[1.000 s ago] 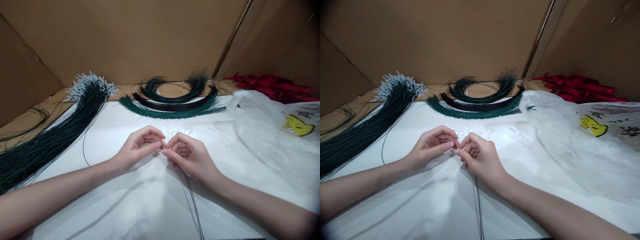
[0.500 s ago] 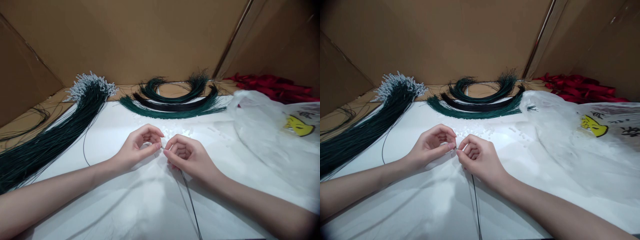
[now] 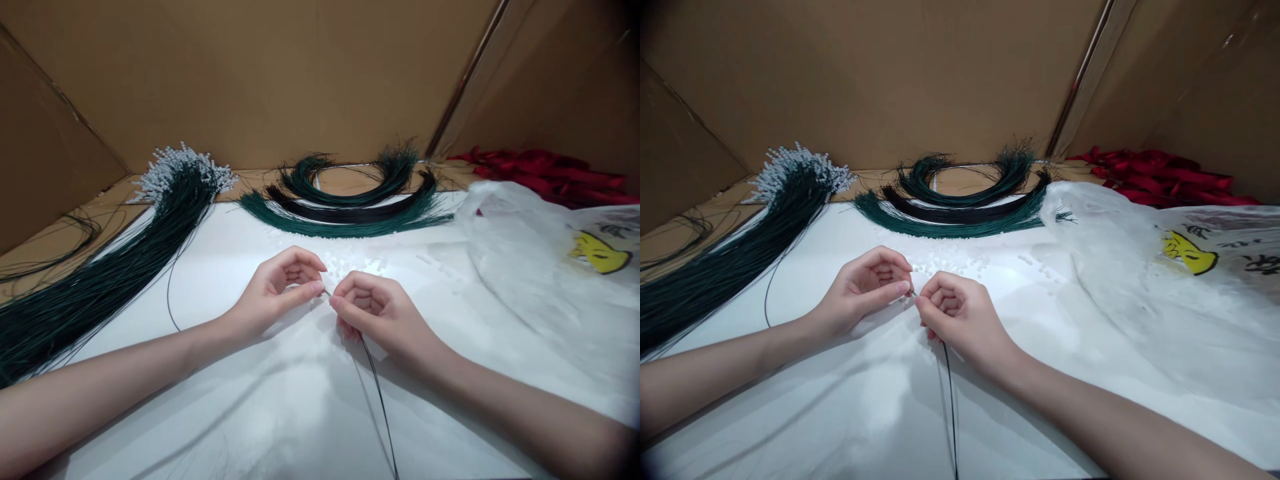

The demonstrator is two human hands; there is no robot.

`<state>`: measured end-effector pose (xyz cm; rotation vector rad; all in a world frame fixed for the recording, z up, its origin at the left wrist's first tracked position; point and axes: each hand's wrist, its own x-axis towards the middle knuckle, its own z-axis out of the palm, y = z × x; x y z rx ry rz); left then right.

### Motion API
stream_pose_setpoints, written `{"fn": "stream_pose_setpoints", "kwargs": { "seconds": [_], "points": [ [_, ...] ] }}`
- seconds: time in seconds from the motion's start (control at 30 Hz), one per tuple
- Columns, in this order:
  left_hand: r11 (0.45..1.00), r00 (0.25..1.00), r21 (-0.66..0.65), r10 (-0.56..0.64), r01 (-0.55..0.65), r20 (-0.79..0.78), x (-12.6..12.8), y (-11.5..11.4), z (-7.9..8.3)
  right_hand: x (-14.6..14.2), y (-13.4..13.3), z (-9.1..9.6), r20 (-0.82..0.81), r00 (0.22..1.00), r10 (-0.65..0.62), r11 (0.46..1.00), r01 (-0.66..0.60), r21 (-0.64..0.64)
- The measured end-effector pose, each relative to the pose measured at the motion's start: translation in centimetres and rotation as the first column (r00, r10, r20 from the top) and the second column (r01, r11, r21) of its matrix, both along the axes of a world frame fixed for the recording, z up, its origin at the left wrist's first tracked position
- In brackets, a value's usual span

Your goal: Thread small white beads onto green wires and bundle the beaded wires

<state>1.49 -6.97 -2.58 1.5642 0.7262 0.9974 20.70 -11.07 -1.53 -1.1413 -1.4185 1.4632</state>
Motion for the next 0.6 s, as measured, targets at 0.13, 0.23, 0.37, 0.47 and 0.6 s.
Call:
{"fn": "stream_pose_setpoints", "kwargs": {
  "seconds": [0.13,0.23,0.37,0.47,0.6],
  "points": [
    [1.0,1.0,0.009,-0.012,0.012,0.004,0.06,0.04,0.06,0.09,-0.01,-0.01,0.001,1.0,0.005,1.0,-0.005,0.0],
    [1.0,1.0,0.014,-0.023,0.022,0.002,0.09,-0.02,0.07,0.09,-0.08,0.04,-0.004,1.0,0.004,1.0,-0.004,-0.004],
    [0.999,0.999,-0.015,-0.038,0.038,0.018,0.03,-0.13,0.02,0.12,-0.15,-0.01,-0.002,1.0,0.004,1.0,-0.004,0.005],
    [0.998,0.998,-0.013,-0.055,0.055,0.009,0.0,-0.13,-0.01,0.1,-0.13,-0.15,0.008,1.0,0.014,1.0,-0.014,0.012],
    [0.997,0.999,0.058,-0.05,0.051,-0.018,0.06,0.0,-0.05,-0.07,-0.07,-0.21,0.011,1.0,0.022,1.0,-0.022,-0.004]
  ]
}}
